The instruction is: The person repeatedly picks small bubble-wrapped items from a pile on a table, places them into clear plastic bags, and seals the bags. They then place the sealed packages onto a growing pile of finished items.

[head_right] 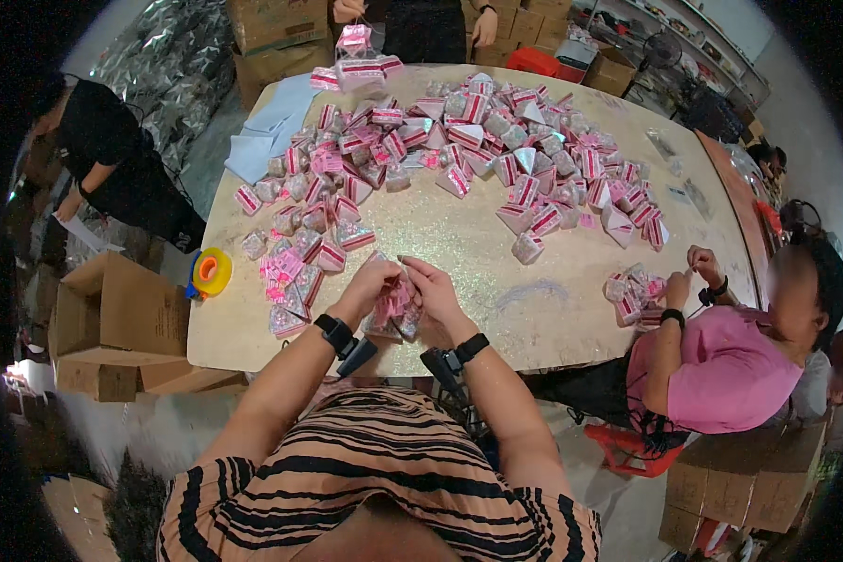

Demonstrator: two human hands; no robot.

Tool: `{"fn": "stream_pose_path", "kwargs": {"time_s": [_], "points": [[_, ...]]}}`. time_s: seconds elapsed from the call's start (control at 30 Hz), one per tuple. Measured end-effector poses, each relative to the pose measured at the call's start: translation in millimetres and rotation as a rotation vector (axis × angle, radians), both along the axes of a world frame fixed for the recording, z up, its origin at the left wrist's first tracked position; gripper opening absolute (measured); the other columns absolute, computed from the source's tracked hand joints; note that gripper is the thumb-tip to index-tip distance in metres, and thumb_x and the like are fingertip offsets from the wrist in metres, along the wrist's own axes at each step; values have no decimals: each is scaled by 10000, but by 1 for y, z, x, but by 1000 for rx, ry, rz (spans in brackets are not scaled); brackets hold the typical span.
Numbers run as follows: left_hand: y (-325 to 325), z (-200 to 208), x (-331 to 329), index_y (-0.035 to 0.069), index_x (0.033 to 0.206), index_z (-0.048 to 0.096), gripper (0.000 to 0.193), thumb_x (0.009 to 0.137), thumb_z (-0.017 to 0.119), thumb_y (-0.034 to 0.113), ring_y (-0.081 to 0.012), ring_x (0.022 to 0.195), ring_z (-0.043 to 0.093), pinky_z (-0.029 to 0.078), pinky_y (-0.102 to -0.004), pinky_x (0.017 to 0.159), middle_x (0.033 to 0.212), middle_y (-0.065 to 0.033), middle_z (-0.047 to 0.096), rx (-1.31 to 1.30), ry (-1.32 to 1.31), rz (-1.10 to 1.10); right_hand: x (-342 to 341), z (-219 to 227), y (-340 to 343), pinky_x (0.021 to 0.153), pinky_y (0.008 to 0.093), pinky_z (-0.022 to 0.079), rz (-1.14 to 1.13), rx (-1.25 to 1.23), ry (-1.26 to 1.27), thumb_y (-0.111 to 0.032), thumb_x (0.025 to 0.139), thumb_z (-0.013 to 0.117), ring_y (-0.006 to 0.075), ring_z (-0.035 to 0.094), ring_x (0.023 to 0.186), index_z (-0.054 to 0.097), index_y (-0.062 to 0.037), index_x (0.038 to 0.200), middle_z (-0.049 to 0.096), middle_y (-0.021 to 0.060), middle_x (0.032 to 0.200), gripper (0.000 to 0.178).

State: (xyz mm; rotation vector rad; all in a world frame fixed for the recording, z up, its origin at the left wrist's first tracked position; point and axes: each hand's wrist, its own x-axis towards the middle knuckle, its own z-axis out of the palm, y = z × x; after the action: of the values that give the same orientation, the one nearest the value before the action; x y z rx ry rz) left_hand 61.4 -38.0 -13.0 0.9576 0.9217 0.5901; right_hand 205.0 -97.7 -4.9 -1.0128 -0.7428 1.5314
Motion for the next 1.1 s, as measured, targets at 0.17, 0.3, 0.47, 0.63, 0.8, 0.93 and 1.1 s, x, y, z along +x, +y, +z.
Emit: {"fn": "stream_pose_path", "kwargs": {"time_s": [0.17, 0.3, 0.47, 0.63, 0.8, 0.93, 1.1], "points": [[11, -2, -3, -15, 774, 625, 143, 823, 540, 89, -127, 644, 566, 449, -252, 598, 739, -64, 615, 119, 88, -173, 12, -11, 7, 489, 215, 395, 6, 250, -558, -112, 886, 542, 56, 489, 549, 627, 8, 1071, 594, -8, 691, 237], [9, -6, -4, -13, 784, 643, 147, 819, 550, 96, -120, 630, 550, 431, -246, 588, 734, -51, 615, 80, 67, -156, 15, 1, 9, 606, 289, 473, 67, 284, -767, -112, 834, 572, 157, 597, 643, 639, 3, 999, 651, 111, 745, 212], [1, 5, -5, -28, 786, 635, 158, 834, 542, 90, -128, 635, 558, 447, -254, 609, 753, -64, 625, 77, 88, -123, 14, -2, 13, 608, 334, 474, 65, 272, -862, -105, 813, 562, 243, 612, 648, 610, 25, 898, 630, 161, 738, 162], [-2, 11, -6, -21, 851, 609, 133, 847, 610, 112, -107, 608, 557, 452, -233, 549, 714, -55, 593, -18, -13, 55, 19, 6, 19, 596, 348, 462, -52, 301, -948, -110, 814, 559, 261, 596, 626, 586, 23, 867, 608, 162, 704, 145], [-8, 21, -2, -18, 890, 614, 131, 844, 614, 105, -97, 582, 545, 445, -233, 524, 685, -25, 569, 9, 77, 182, 25, -1, 28, 562, 309, 441, -82, 251, -827, -100, 824, 564, 177, 555, 594, 584, 16, 870, 582, 117, 656, 126], [-11, 26, -5, 17, 924, 648, 136, 842, 620, 122, -67, 543, 492, 390, -211, 487, 658, 10, 543, 193, 103, 73, 29, 19, 33, 510, 274, 422, -179, 239, -700, -89, 839, 549, 122, 532, 551, 575, 6, 876, 557, 63, 620, 106], [17, 65, -29, 11, 876, 700, 147, 825, 624, 125, -65, 616, 511, 401, -224, 560, 703, 14, 621, 667, 310, 96, 46, 33, 40, 520, 240, 444, -123, 236, -650, -100, 851, 556, 94, 535, 565, 582, -1, 899, 559, 37, 675, 113]]}}
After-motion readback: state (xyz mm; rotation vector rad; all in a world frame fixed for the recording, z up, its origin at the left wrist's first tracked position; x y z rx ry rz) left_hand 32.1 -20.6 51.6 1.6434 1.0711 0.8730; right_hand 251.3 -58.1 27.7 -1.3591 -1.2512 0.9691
